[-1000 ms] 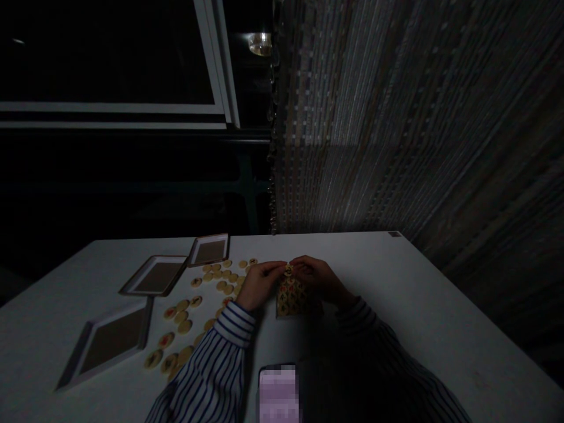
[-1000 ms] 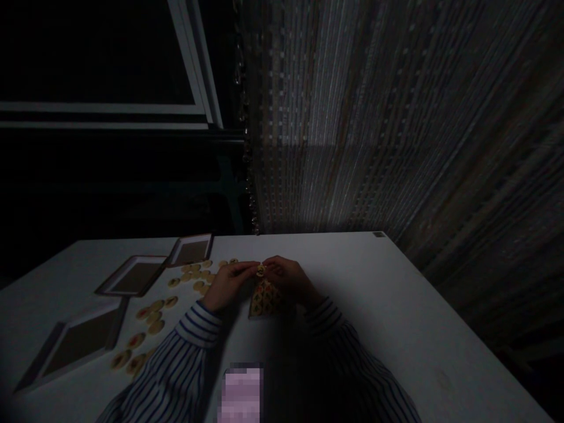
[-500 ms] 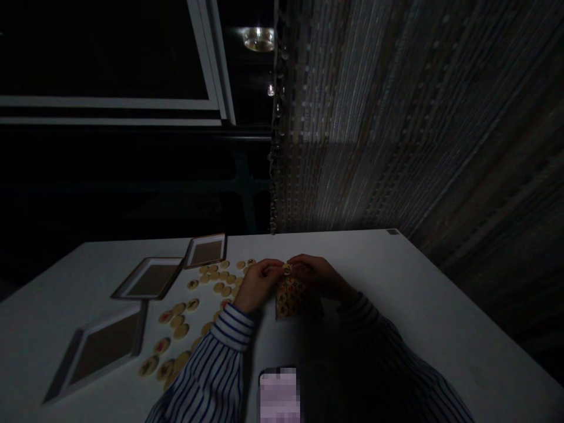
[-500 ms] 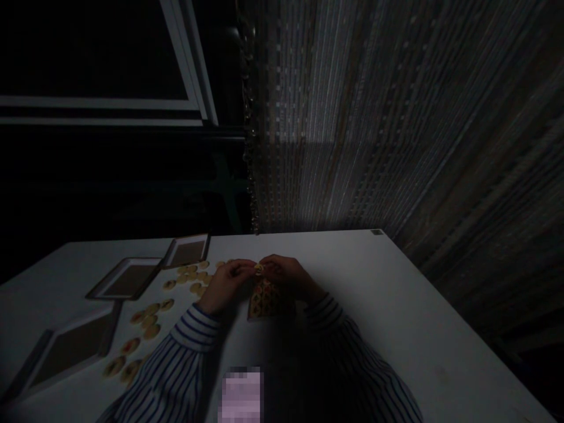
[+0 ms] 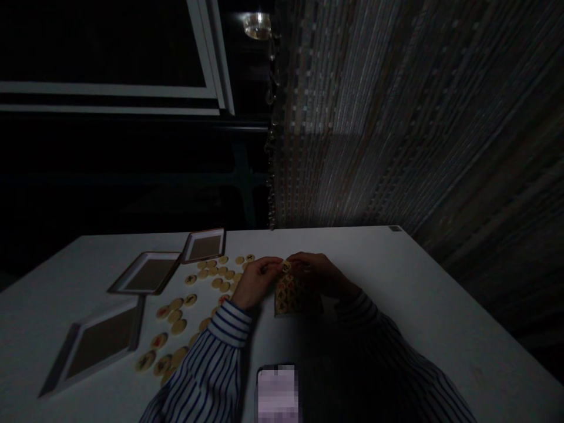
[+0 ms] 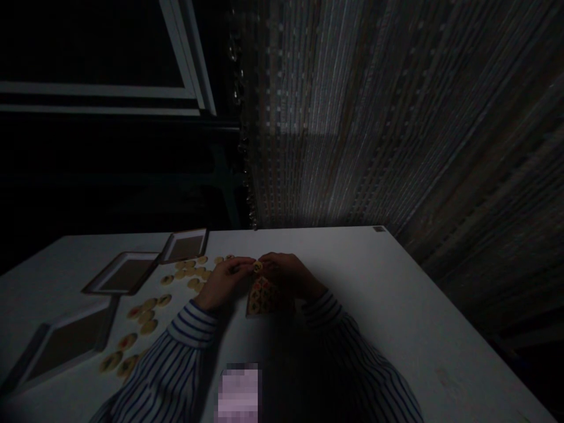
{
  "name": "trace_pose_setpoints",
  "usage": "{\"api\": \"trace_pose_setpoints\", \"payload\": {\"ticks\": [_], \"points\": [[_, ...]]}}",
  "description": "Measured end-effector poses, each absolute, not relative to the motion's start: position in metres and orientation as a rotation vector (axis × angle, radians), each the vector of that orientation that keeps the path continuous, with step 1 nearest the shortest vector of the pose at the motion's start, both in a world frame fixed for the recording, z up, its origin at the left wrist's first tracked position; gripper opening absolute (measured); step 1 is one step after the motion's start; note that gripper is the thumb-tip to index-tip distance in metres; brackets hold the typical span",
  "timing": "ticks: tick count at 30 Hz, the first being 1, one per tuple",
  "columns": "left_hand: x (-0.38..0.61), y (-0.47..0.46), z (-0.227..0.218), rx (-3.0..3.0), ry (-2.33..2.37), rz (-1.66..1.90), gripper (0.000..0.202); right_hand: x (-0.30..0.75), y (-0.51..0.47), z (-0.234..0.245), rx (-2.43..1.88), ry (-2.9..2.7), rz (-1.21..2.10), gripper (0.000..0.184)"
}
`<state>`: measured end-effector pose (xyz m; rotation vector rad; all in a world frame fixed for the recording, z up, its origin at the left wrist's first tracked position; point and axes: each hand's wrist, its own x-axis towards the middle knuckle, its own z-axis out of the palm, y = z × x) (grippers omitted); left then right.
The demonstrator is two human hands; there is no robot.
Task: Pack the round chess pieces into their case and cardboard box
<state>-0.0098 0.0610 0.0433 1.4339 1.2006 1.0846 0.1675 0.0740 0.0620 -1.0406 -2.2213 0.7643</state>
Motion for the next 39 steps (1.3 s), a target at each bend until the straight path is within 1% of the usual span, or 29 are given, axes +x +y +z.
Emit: {"api": "trace_pose_setpoints", "payload": {"ticks": [5, 14, 21, 28, 39], "points": [[-0.010, 0.063, 0.038, 1.413, 1.166, 1.023, 0.026, 0.169, 0.074, 0.060, -1.047, -2.295, 0.691, 0.023], [-0.013, 0.063, 0.039, 1.571, 1.203, 0.956, 0.029, 0.166, 0.077, 0.056, -0.949, -2.431, 0.435, 0.022], [-0.014, 0.062, 0.039, 1.664, 1.214, 0.898, 0.030, 0.168, 0.078, 0.051, -1.055, -2.515, 0.333, 0.025], [-0.020, 0.063, 0.034, 1.965, 1.462, 0.773, 0.029, 0.171, 0.080, 0.049, -1.198, -2.627, 0.211, 0.028], [-0.021, 0.064, 0.028, 2.113, 1.593, 0.602, 0.030, 0.171, 0.081, 0.044, -1.327, -2.756, 0.137, 0.026]]}}
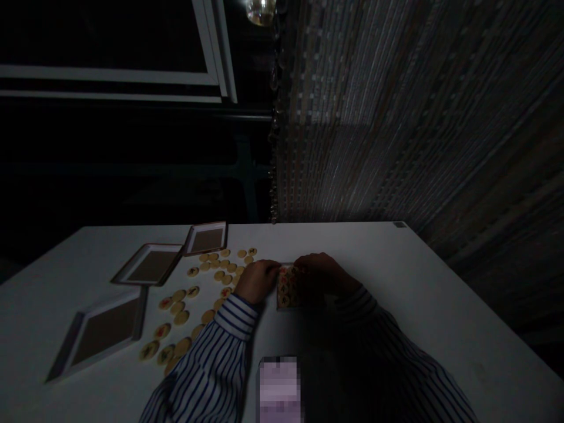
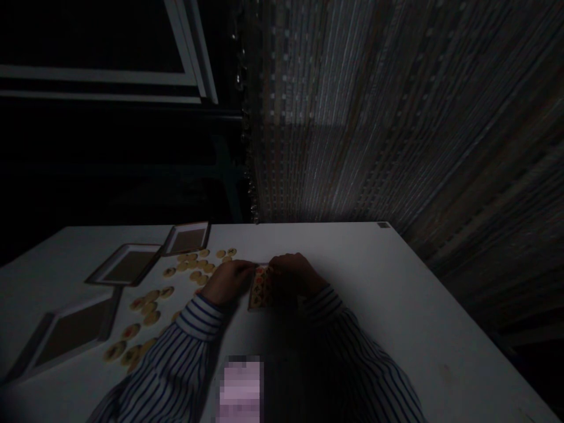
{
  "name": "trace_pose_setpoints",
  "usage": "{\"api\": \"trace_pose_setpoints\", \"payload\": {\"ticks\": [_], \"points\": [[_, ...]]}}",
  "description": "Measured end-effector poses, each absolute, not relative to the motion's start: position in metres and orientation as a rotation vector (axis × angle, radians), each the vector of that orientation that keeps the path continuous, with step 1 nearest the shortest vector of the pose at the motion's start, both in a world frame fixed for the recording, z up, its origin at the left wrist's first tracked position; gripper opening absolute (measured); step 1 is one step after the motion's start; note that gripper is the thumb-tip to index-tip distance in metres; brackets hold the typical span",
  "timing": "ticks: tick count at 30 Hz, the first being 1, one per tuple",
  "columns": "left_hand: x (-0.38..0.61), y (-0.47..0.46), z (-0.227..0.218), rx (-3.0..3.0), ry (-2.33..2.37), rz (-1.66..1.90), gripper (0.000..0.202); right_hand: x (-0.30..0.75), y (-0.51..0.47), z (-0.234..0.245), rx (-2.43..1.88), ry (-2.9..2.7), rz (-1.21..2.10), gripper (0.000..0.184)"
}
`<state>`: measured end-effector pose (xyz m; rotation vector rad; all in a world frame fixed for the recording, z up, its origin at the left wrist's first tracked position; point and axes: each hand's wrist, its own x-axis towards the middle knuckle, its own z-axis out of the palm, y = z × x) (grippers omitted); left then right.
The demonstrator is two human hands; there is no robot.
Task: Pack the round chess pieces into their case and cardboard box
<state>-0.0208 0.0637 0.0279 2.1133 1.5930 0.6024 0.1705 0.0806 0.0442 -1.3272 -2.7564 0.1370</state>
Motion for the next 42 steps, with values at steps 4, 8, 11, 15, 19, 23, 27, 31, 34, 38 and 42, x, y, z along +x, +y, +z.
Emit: {"api": "trace_pose_setpoints", "payload": {"ticks": [4, 8, 11, 15, 19, 23, 27, 31, 34, 38, 42], "points": [[-0.021, 0.063, 0.027, 2.122, 1.589, 0.586, 0.030, 0.171, 0.084, 0.037, -1.362, -2.773, 0.086, 0.027], [-0.021, 0.062, 0.028, 2.111, 1.596, 0.537, 0.031, 0.169, 0.083, 0.038, -1.374, -2.809, 0.040, 0.028], [-0.021, 0.062, 0.030, 2.086, 1.608, 0.504, 0.031, 0.166, 0.080, 0.042, -1.409, -2.856, 0.019, 0.030], [-0.021, 0.062, 0.031, 2.088, 1.608, 0.485, 0.030, 0.164, 0.079, 0.043, -1.451, -2.845, 0.001, 0.031], [-0.021, 0.061, 0.032, 2.091, 1.612, 0.493, 0.031, 0.164, 0.080, 0.041, -1.410, -2.844, 0.037, 0.030], [-0.020, 0.060, 0.033, 2.081, 1.604, 0.506, 0.031, 0.163, 0.080, 0.042, -1.426, -2.850, 0.034, 0.028], [-0.019, 0.059, 0.035, 2.019, 1.634, 0.501, 0.030, 0.163, 0.080, 0.046, -1.452, -2.871, 0.040, 0.028], [-0.018, 0.058, 0.036, 2.035, 1.619, 0.500, 0.030, 0.164, 0.080, 0.045, -1.395, -2.853, 0.067, 0.029], [-0.019, 0.058, 0.036, 2.042, 1.628, 0.484, 0.030, 0.164, 0.080, 0.044, -1.359, -2.866, 0.097, 0.028], [-0.020, 0.059, 0.034, 2.062, 1.628, 0.490, 0.030, 0.161, 0.077, 0.046, -1.370, -2.897, 0.076, 0.026], [-0.020, 0.059, 0.033, 2.057, 1.633, 0.491, 0.030, 0.159, 0.077, 0.048, -1.405, -2.890, 0.074, 0.026]]}}
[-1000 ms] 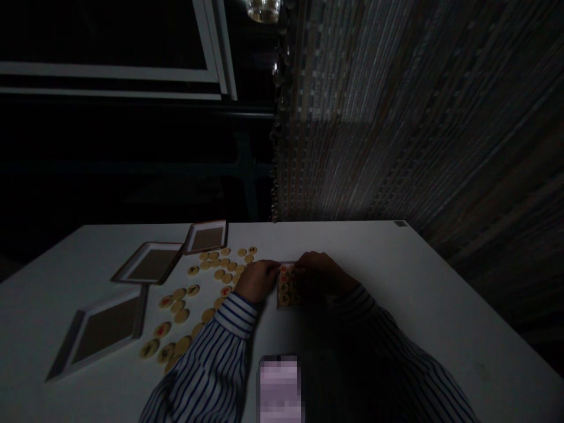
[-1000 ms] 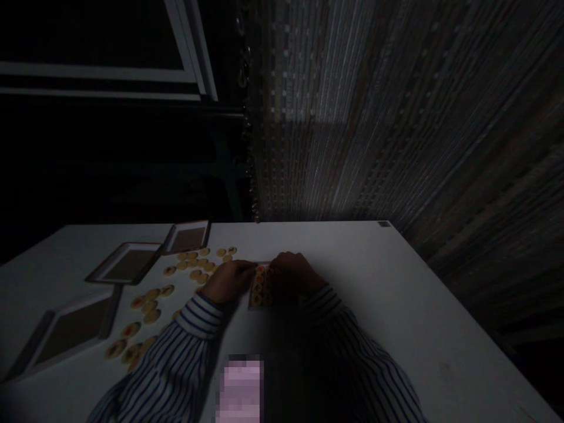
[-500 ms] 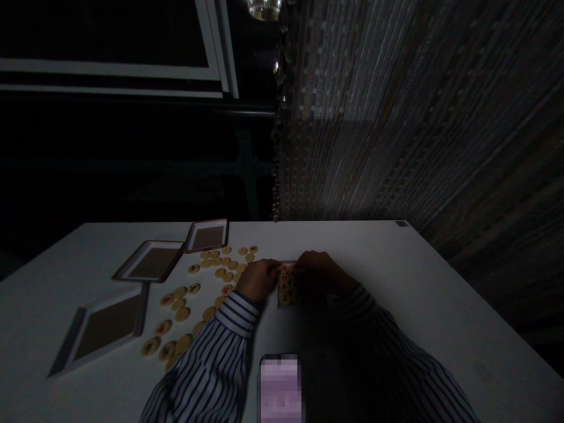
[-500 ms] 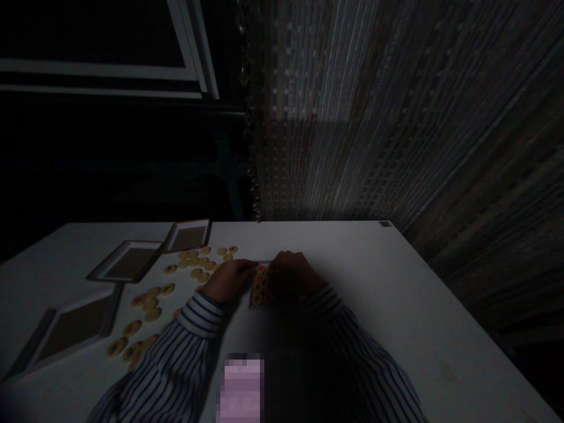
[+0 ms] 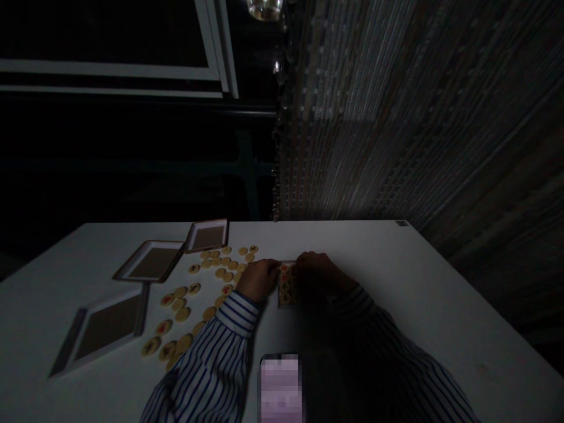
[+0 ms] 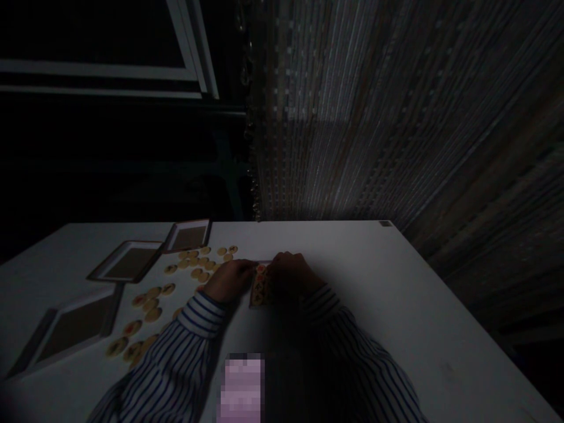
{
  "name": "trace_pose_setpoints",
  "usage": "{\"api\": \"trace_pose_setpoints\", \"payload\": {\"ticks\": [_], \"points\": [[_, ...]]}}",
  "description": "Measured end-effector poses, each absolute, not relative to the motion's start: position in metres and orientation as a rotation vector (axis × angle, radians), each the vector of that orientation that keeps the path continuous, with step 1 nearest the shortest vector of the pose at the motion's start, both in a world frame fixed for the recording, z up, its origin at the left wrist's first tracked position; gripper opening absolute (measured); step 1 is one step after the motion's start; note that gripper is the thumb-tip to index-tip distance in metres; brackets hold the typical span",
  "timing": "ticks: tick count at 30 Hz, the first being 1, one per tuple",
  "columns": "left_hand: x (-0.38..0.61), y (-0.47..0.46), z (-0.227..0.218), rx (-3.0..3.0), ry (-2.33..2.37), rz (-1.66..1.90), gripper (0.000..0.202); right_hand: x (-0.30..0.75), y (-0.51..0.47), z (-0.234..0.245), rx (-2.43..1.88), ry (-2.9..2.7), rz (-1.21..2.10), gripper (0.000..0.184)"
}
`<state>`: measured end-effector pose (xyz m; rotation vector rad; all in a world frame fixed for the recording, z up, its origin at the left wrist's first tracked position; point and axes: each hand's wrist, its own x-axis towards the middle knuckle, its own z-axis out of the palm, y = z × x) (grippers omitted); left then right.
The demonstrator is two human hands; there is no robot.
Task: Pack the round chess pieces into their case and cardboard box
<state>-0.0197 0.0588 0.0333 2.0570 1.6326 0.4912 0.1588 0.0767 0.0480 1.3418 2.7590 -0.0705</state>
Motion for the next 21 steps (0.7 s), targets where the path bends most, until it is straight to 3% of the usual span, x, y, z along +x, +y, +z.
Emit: {"api": "trace_pose_setpoints", "payload": {"ticks": [21], "points": [[-0.0197, 0.0587, 0.0348, 2.057, 1.639, 0.486, 0.030, 0.1578, 0.0787, 0.0441, 1.377, 2.692, -0.016, 0.028]]}}
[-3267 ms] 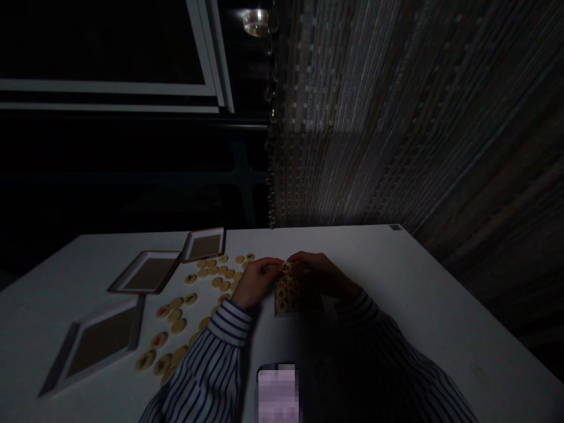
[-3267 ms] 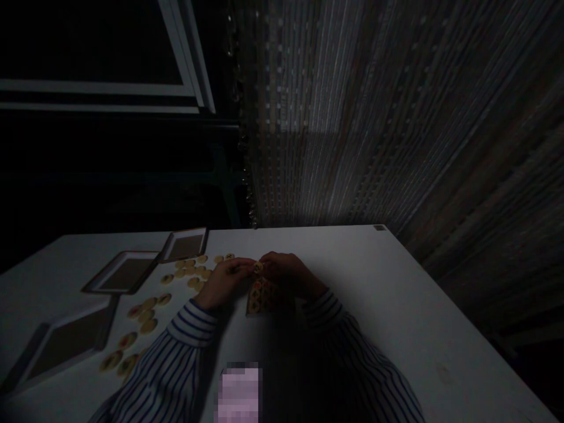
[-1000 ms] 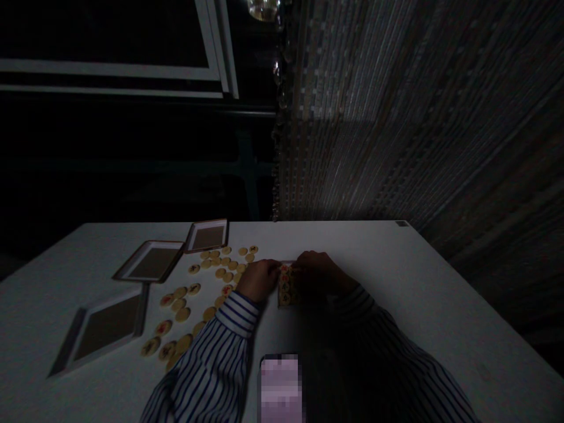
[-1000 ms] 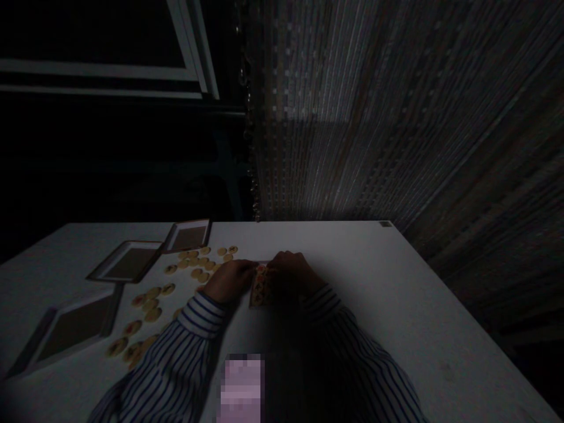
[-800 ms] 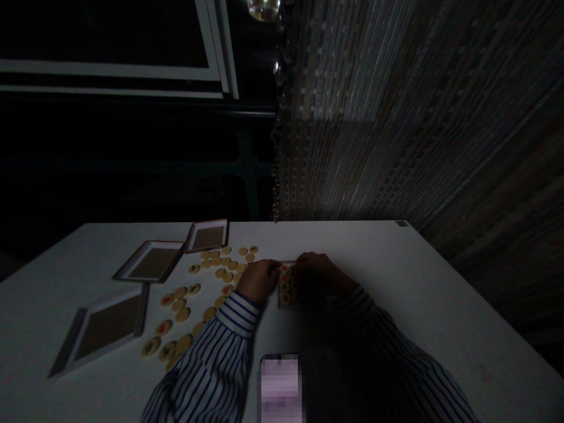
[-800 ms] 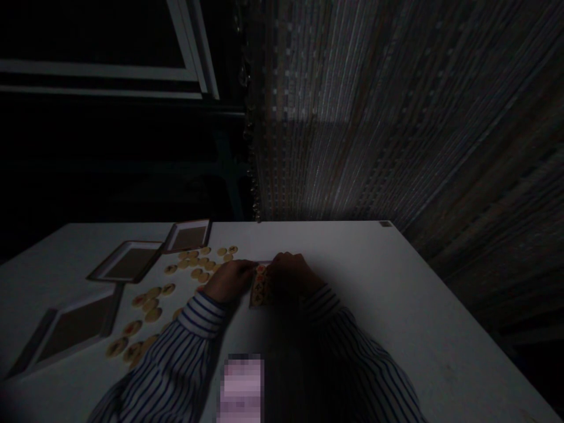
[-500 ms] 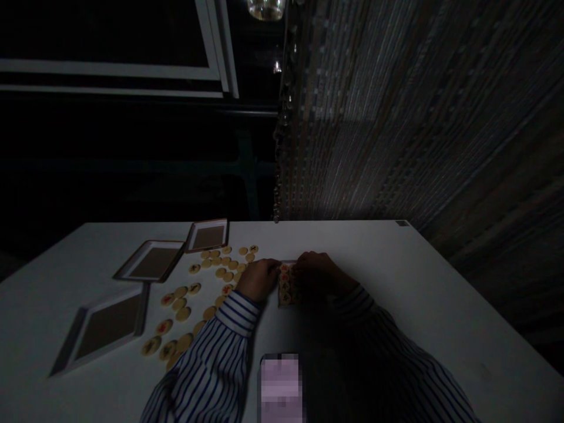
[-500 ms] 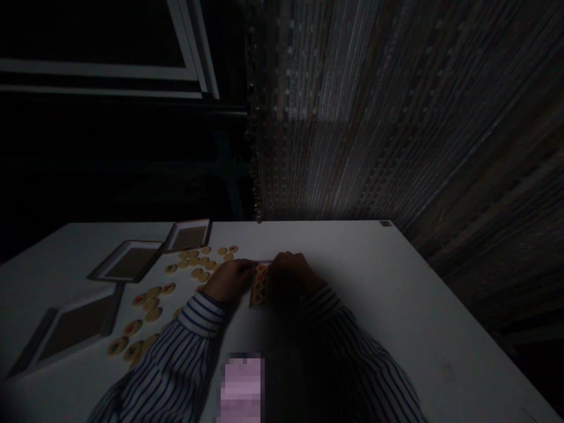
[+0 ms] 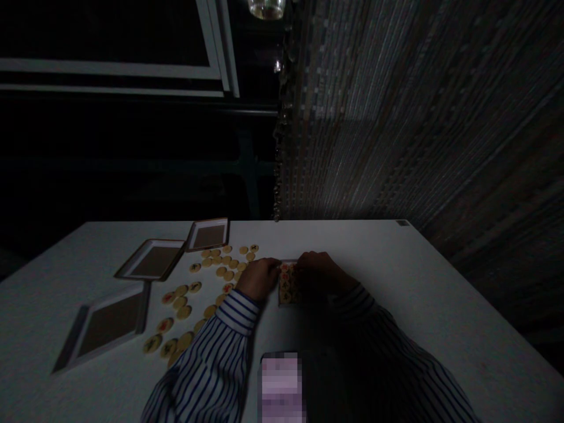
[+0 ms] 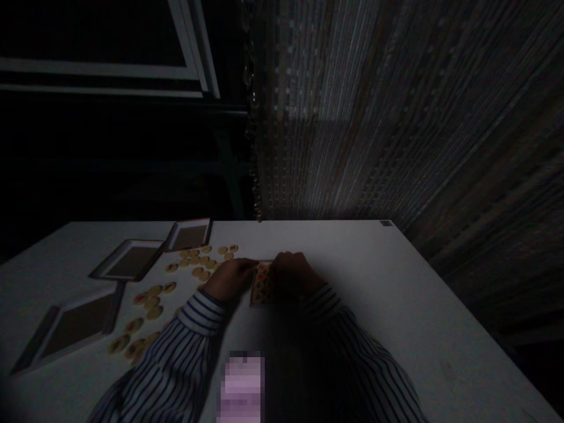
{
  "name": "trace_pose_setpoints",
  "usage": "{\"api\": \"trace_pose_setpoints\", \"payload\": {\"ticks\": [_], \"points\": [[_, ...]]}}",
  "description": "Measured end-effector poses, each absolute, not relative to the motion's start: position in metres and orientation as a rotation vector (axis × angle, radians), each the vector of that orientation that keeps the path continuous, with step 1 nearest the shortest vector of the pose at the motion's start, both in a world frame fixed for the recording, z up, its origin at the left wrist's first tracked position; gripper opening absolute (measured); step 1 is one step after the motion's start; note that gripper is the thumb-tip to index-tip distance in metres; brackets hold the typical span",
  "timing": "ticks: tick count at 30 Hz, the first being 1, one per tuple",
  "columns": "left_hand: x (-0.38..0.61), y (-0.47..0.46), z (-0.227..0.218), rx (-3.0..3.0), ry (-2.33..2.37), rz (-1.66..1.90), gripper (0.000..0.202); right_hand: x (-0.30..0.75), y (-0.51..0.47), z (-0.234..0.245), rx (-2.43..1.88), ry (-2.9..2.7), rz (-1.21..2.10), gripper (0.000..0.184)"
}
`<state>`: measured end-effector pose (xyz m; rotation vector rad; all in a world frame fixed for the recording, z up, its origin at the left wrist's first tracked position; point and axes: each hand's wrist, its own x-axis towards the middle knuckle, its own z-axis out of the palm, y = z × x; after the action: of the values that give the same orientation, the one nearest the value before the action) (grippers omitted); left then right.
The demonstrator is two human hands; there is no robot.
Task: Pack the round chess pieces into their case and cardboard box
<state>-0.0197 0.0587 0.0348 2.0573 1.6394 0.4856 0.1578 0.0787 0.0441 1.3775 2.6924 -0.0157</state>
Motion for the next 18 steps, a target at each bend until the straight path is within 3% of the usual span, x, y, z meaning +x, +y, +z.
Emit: {"api": "trace_pose_setpoints", "payload": {"ticks": [18], "points": [[-0.0221, 0.0599, 0.0311, 2.090, 1.607, 0.515, 0.030, 0.1604, 0.0791, 0.0441, 1.328, 2.719, -0.003, 0.027]]}}
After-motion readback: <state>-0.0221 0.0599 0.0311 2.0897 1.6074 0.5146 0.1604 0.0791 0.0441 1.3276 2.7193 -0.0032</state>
